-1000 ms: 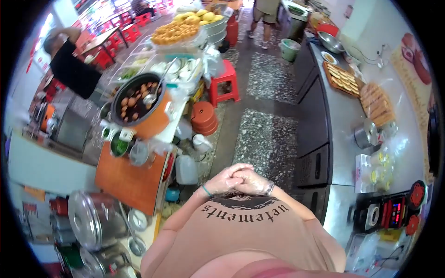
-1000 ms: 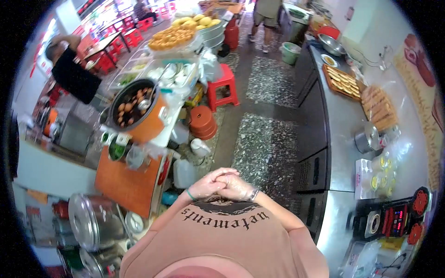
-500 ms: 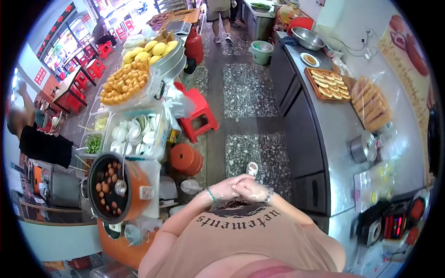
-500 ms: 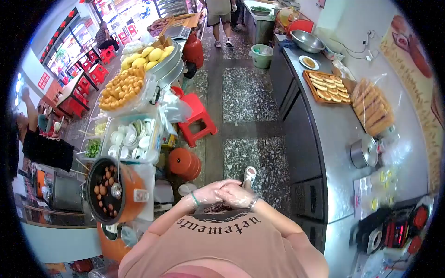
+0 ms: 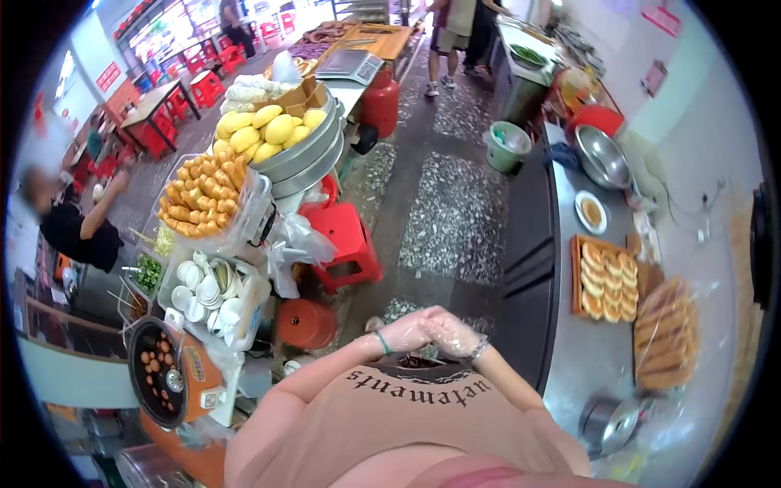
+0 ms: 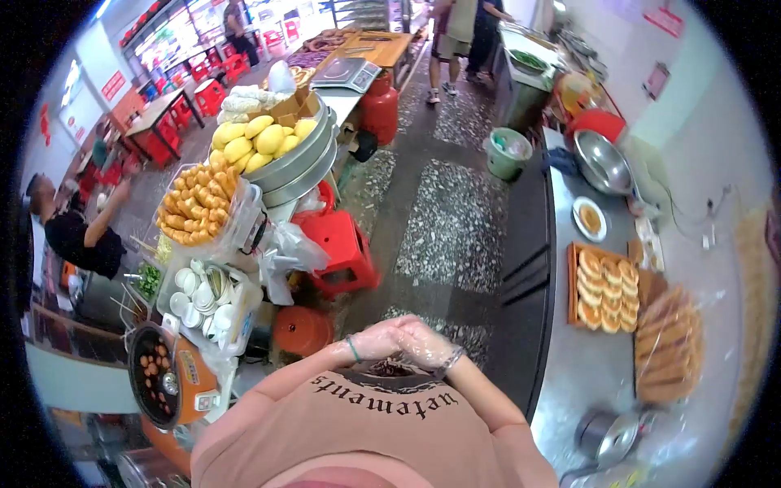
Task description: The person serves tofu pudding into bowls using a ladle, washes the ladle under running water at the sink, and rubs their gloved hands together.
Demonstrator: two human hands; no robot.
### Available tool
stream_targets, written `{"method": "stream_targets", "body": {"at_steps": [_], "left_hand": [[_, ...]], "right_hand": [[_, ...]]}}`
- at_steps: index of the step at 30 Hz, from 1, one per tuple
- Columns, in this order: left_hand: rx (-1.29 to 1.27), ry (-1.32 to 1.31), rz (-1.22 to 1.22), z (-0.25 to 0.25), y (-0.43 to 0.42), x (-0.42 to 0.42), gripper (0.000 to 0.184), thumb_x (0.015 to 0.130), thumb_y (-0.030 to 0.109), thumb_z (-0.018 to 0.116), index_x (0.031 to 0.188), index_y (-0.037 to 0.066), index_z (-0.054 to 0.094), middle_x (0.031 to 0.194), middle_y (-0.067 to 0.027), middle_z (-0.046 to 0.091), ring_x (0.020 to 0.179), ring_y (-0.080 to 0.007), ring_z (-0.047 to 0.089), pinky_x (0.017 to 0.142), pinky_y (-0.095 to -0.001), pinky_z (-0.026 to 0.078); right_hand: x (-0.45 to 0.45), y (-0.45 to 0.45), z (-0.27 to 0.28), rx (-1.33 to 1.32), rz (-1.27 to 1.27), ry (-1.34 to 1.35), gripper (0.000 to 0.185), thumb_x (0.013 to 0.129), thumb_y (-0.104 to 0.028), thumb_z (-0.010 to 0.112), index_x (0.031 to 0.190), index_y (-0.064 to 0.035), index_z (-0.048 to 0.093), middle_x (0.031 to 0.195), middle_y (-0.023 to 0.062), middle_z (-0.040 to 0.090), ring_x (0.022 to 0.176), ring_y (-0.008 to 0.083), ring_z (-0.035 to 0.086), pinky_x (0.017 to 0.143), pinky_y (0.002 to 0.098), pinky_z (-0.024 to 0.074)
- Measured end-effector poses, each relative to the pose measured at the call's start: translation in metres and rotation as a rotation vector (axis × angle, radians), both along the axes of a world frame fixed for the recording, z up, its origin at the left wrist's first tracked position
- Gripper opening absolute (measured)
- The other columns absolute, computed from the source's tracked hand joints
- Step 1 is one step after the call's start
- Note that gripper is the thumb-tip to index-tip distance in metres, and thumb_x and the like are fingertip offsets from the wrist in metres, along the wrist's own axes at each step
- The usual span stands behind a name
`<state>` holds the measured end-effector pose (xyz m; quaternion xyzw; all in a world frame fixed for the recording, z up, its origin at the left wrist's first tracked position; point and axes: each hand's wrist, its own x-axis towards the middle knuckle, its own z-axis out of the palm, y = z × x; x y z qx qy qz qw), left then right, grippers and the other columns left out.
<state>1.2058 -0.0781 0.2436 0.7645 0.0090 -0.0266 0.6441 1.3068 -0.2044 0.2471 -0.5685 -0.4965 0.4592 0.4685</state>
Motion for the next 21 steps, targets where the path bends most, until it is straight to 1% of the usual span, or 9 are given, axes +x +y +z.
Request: {"method": "stream_targets", "body": {"at_steps": [3, 8, 12, 14, 16, 17, 18, 20, 21], "left_hand": [[-0.002, 0.034, 0.065, -0.007, 0.042, 0.041, 0.032, 0.086, 0.023, 0.053, 0.108, 0.0, 0.055, 0.105, -0.0138, 0.06, 0.099, -0.0232, 0.058, 0.086, -0.0329, 0.045], [-0.188, 0.03, 0.084, -0.015, 0.128, 0.136, 0.031, 0.087, 0.015, 0.055, 0.115, 0.001, 0.05, 0.107, -0.0098, 0.059, 0.101, -0.0139, 0.054, 0.089, -0.0288, 0.043], [-0.029, -0.116, 0.011, -0.001, 0.195, 0.219, 0.034, 0.084, 0.015, 0.057, 0.114, 0.001, 0.05, 0.107, -0.0103, 0.059, 0.101, -0.0149, 0.055, 0.087, -0.0292, 0.045], [-0.055, -0.076, 0.043, -0.004, 0.22, 0.256, 0.036, 0.083, 0.01, 0.056, 0.117, 0.001, 0.048, 0.108, -0.0108, 0.058, 0.101, -0.0154, 0.055, 0.087, -0.0294, 0.045], [-0.289, -0.158, 0.32, -0.003, 0.242, 0.279, 0.039, 0.083, 0.006, 0.056, 0.12, 0.002, 0.045, 0.11, -0.0109, 0.057, 0.102, -0.0166, 0.055, 0.086, -0.0296, 0.045], [-0.286, -0.16, 0.473, 0.006, 0.25, 0.287, 0.04, 0.086, 0.004, 0.055, 0.124, 0.002, 0.042, 0.11, -0.0101, 0.055, 0.101, -0.0168, 0.054, 0.087, -0.0307, 0.046], [-0.223, -0.226, 0.544, 0.003, 0.264, 0.294, 0.028, 0.089, 0.007, 0.054, 0.116, 0.002, 0.046, 0.097, -0.0061, 0.056, 0.089, -0.0126, 0.055, 0.08, -0.0285, 0.047], [-0.565, -0.233, 0.615, 0.009, 0.291, 0.298, 0.012, 0.092, 0.01, 0.052, 0.102, 0.003, 0.05, 0.083, -0.0014, 0.053, 0.074, -0.008, 0.051, 0.07, -0.0247, 0.045], [-0.546, -0.194, 0.67, 0.014, 0.303, 0.3, 0.012, 0.094, 0.016, 0.05, 0.088, 0.006, 0.05, 0.073, 0.0017, 0.05, 0.066, -0.0062, 0.046, 0.063, -0.022, 0.042]], "right_hand": [[0.045, 0.048, 0.011, 0.026, 0.029, -0.032, 0.041, 0.098, -0.029, 0.04, 0.091, 0.0048, 0.062, 0.082, 0.0112, 0.064, 0.081, 0.0206, 0.059, 0.079, 0.0336, 0.0462], [0.125, 0.131, 0.01, -0.105, -0.234, -0.361, 0.036, 0.092, -0.024, 0.043, 0.076, 0.0026, 0.062, 0.079, 0.0155, 0.064, 0.076, 0.0245, 0.059, 0.076, 0.0352, 0.0459], [0.187, 0.187, 0.016, 0.122, -0.456, -0.291, 0.025, 0.089, -0.015, 0.051, 0.073, 0.0025, 0.059, 0.068, 0.0116, 0.057, 0.068, 0.0196, 0.055, 0.066, 0.0317, 0.0446], [0.218, 0.213, 0.025, 0.071, -0.431, -0.252, 0.015, 0.089, -0.012, 0.053, 0.084, 0.0009, 0.06, 0.073, 0.009, 0.057, 0.074, 0.0156, 0.053, 0.066, 0.0281, 0.0427], [0.237, 0.244, 0.028, 0.216, -0.616, -0.292, 0.016, 0.088, -0.008, 0.055, 0.102, -0.0004, 0.058, 0.093, 0.0086, 0.058, 0.087, 0.0153, 0.055, 0.074, 0.0281, 0.0452], [0.247, 0.26, 0.023, 0.324, -0.645, -0.107, 0.029, 0.088, -0.005, 0.055, 0.116, -0.0005, 0.05, 0.116, 0.0092, 0.051, 0.096, 0.0175, 0.056, 0.084, 0.03, 0.0463], [0.259, 0.27, 0.024, 0.304, -0.623, -0.012, 0.036, 0.088, -0.004, 0.055, 0.122, 0.0013, 0.046, 0.123, 0.0115, 0.046, 0.108, 0.0199, 0.053, 0.094, 0.032, 0.0434], [0.288, 0.294, 0.022, 0.278, -0.562, -0.06, 0.039, 0.088, -0.005, 0.055, 0.126, 0.0016, 0.044, 0.124, 0.0109, 0.047, 0.112, 0.019, 0.05, 0.095, 0.0325, 0.0418], [0.304, 0.31, 0.013, 0.241, -0.508, 0.037, 0.041, 0.089, -0.006, 0.054, 0.128, 0.0016, 0.043, 0.126, 0.0108, 0.046, 0.114, 0.0189, 0.049, 0.097, 0.0326, 0.0408]]}}
